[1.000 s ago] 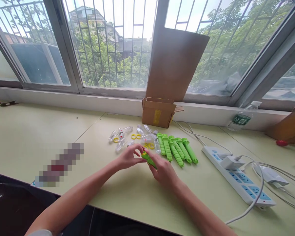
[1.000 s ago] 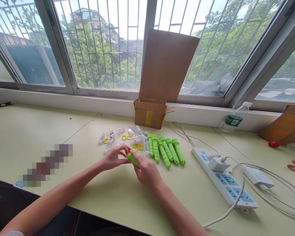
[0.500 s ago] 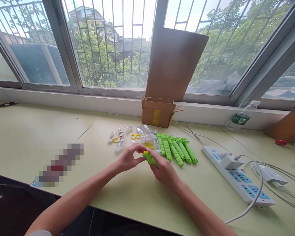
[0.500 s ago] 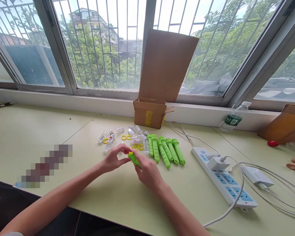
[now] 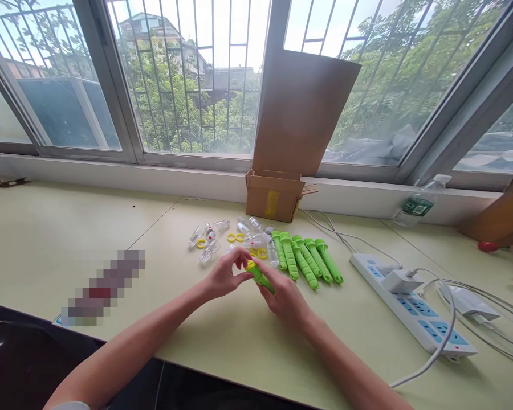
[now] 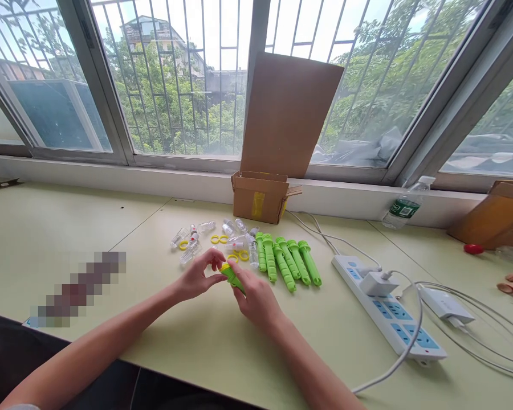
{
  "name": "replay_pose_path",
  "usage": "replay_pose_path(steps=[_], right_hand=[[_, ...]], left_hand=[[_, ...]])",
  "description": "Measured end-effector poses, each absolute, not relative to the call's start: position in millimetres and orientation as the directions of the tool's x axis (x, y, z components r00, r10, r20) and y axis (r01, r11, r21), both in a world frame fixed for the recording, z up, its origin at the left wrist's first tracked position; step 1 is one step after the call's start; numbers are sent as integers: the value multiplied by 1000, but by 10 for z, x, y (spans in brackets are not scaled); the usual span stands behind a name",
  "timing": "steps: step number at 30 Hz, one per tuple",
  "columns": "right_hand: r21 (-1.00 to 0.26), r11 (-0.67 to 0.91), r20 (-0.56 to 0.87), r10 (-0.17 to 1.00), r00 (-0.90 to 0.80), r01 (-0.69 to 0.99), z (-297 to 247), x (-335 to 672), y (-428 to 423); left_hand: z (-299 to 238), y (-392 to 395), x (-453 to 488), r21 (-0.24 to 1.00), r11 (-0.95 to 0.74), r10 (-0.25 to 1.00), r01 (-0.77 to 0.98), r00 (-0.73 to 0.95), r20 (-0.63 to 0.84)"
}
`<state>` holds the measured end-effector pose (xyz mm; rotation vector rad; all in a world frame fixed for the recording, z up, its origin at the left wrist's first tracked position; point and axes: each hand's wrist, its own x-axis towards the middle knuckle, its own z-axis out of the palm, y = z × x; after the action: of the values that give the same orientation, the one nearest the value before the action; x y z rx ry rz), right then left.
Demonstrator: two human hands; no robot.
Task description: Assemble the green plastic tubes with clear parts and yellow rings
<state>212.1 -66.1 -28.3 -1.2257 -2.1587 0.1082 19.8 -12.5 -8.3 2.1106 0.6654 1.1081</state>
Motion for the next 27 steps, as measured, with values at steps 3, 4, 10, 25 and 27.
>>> replay_pose_path(steps=[3, 4, 10, 25, 27], right_hand=[[-417, 559, 482, 805, -347, 717, -284, 2118, -656], [-431, 557, 478, 808, -343, 710, -286, 2117, -653], [-489, 544, 467, 823, -322, 682, -300, 2113, -631], [-617, 522, 468, 845, -259, 589, -254, 2115, -637], [-643, 518, 472, 848, -240, 564, -249, 2124, -642]], left_hand=[[-84, -129, 202, 739, -659, 691, 139, 500, 522], [-81, -131, 204, 735, -663, 690, 143, 496, 527], [-45, -144, 211, 673, -714, 666, 191, 484, 568], [27, -210, 188, 338, -891, 453, 302, 606, 653], [44, -205, 181, 311, -894, 447, 322, 605, 659]])
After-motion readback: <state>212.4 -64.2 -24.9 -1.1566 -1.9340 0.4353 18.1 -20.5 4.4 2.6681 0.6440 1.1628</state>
